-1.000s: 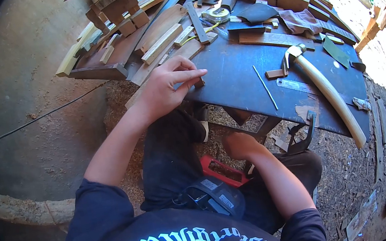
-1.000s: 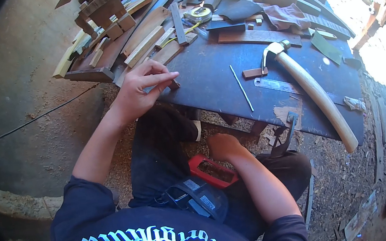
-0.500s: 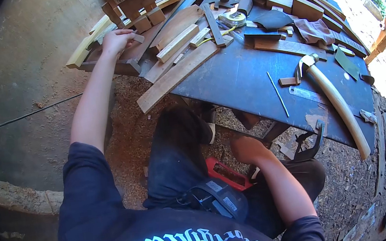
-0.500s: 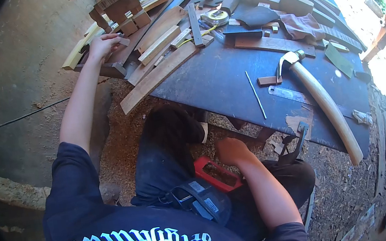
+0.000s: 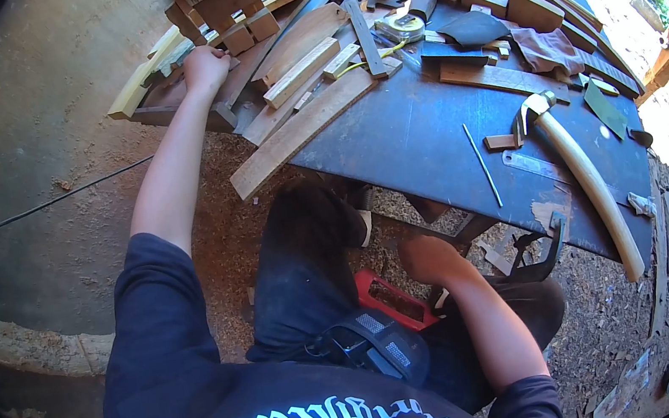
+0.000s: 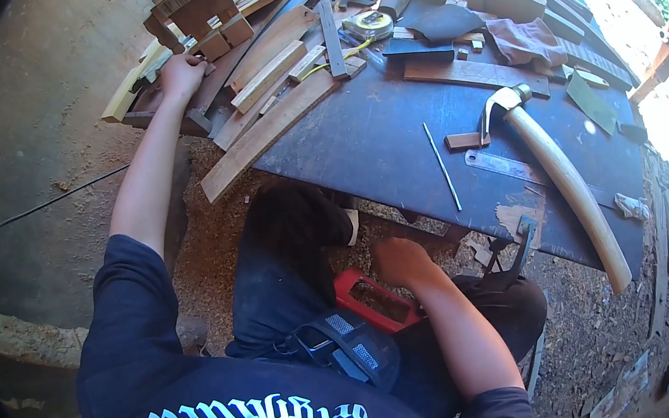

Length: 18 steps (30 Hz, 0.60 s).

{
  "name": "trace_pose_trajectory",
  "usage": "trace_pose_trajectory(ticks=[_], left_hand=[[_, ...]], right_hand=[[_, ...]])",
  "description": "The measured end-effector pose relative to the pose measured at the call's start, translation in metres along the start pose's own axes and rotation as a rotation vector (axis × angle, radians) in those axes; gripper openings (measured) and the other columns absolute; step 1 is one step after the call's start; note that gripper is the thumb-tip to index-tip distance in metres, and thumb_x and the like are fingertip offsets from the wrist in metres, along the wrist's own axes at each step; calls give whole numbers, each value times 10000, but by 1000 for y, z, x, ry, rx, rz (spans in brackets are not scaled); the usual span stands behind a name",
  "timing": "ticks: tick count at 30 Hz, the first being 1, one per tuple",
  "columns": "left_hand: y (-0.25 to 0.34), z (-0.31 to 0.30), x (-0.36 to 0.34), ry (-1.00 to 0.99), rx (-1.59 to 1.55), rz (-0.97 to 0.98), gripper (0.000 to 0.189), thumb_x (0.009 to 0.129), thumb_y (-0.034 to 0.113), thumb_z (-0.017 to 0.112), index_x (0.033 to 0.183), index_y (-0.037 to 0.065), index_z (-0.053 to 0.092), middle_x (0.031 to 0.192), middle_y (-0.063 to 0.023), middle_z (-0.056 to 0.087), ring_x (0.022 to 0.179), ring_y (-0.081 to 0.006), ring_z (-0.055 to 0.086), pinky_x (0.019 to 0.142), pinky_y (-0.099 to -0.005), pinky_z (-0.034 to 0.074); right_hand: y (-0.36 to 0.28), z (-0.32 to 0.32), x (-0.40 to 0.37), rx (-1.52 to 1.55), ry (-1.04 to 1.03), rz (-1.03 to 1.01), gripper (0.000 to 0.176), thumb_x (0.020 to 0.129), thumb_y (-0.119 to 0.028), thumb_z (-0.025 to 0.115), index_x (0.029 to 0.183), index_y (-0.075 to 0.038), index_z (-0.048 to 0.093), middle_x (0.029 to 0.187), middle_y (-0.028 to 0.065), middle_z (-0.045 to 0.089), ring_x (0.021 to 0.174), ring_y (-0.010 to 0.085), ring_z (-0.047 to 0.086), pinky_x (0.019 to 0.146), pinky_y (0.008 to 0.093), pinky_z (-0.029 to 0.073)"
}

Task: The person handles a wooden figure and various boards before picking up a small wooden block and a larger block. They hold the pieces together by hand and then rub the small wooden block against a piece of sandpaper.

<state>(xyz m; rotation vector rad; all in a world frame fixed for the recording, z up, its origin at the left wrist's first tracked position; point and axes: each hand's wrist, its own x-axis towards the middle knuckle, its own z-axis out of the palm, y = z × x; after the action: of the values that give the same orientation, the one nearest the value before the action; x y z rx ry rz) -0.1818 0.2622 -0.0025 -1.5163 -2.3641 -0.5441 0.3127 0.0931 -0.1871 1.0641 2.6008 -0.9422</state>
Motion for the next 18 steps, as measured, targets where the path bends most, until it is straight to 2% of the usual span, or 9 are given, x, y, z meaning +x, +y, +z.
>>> trace_pose_trajectory(ticks=[3,6,9,12,15,18], left_hand=[[19,-27,-16,-42,-89,-68,336,806,328,804,1015,64,823,1047,-185,777,995,-328,749,949,-405,573],[24,-39,-24,-169,-32,-7,423,797,361,822,1088,54,806,1095,-178,773,1048,-329,739,979,-404,564],[11,-21,-13,-174,-79,8,482,783,381,838,1130,49,793,1133,-173,768,1081,-326,731,995,-398,558],[13,-12,-6,-147,-38,-17,469,778,375,838,1124,61,797,1125,-179,768,1073,-328,733,993,-397,559],[16,-11,-3,-145,-44,-21,443,777,370,836,1088,58,798,1084,-189,771,1050,-339,736,974,-411,563],[16,-11,0,-168,-32,-21,389,786,339,818,1043,49,794,1038,-197,773,1024,-351,739,949,-425,567]], right_hand=[[-2,-3,-3,2,4,-5,244,920,-171,551,1045,-5,678,961,278,727,940,459,715,817,572,564],[-3,-3,-2,4,5,3,243,929,-169,538,1039,0,674,966,283,727,942,463,715,818,573,565],[-13,-16,-3,-8,-93,65,257,881,-125,597,1073,-27,736,1096,267,734,1064,426,715,901,528,579],[-12,-12,-1,-12,-94,72,255,877,-123,602,1073,-26,734,1102,265,733,1070,422,713,902,526,579],[-3,-1,-1,-16,-1,-14,236,935,-167,529,1024,-4,675,954,284,725,940,464,715,815,570,566],[-1,-2,-3,-9,1,-20,232,932,-165,535,1019,-3,676,949,285,724,935,466,714,812,570,566]])
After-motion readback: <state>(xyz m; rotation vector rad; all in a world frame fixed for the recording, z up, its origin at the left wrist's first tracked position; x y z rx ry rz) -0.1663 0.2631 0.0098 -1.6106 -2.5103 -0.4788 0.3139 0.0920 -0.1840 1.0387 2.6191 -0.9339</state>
